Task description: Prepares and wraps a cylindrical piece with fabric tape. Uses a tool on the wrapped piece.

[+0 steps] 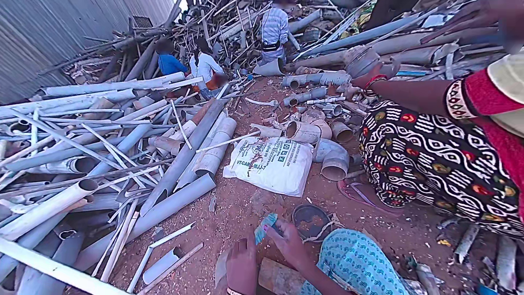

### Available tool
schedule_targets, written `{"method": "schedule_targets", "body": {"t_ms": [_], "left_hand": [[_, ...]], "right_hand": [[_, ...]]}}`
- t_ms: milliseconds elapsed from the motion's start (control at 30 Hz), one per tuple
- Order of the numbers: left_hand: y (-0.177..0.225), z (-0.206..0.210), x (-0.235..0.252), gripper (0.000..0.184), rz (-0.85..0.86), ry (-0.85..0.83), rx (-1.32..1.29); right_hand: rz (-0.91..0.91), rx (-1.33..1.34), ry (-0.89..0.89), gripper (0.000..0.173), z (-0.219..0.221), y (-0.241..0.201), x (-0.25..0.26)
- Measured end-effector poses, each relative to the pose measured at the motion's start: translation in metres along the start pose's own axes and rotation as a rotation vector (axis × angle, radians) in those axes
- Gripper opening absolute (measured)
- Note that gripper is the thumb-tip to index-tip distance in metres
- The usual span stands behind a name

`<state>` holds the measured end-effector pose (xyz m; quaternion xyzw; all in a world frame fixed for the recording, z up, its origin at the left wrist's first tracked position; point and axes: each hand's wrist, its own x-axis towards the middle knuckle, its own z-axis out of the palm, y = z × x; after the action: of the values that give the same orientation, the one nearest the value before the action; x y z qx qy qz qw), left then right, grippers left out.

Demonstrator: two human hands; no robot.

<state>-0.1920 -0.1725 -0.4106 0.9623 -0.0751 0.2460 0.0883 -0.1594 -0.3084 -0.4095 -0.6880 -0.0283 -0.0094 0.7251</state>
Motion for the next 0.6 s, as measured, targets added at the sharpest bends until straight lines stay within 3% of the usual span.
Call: {"method": "schedule_targets", "body": {"t_ms": [67,167,233,333,400,433,500,600], "left_hand": [[-0.003,-0.012,0.004,0.048,-0.03,-0.177,-0.189],[-0.024,-0.027,0.019,0.066,-0.162,-0.513,-0.614],[-0.042,-0.03,0.027,0.069,-0.187,-0.628,-0.861],[-0.059,-0.031,0.03,0.054,-0.161,-0.731,-1.106],[-0.063,-0.03,0.027,0.026,-0.228,-0.869,-1.341],[-0.063,-0.028,0.025,0.022,-0.256,-0.939,-1.418],[-0.059,-0.026,0.022,0.025,-0.313,-0.941,-1.44],[-0.049,-0.025,0.023,0.024,-0.342,-0.821,-1.267]], "right_hand": [[-0.007,0.071,0.019,0.012,-0.002,-0.004,0.001],[-0.076,0.163,0.041,0.011,-0.003,-0.012,-0.001],[-0.103,0.238,0.033,0.013,-0.002,-0.016,-0.004],[-0.098,0.388,-0.006,0.018,0.003,-0.018,-0.009],[-0.101,0.416,-0.037,0.019,0.005,-0.016,-0.01],[-0.101,0.412,-0.039,0.02,0.006,-0.017,-0.01],[-0.098,0.389,-0.025,0.02,0.006,-0.016,-0.007],[-0.092,0.324,0.001,0.016,0.003,-0.013,-0.002]]}}
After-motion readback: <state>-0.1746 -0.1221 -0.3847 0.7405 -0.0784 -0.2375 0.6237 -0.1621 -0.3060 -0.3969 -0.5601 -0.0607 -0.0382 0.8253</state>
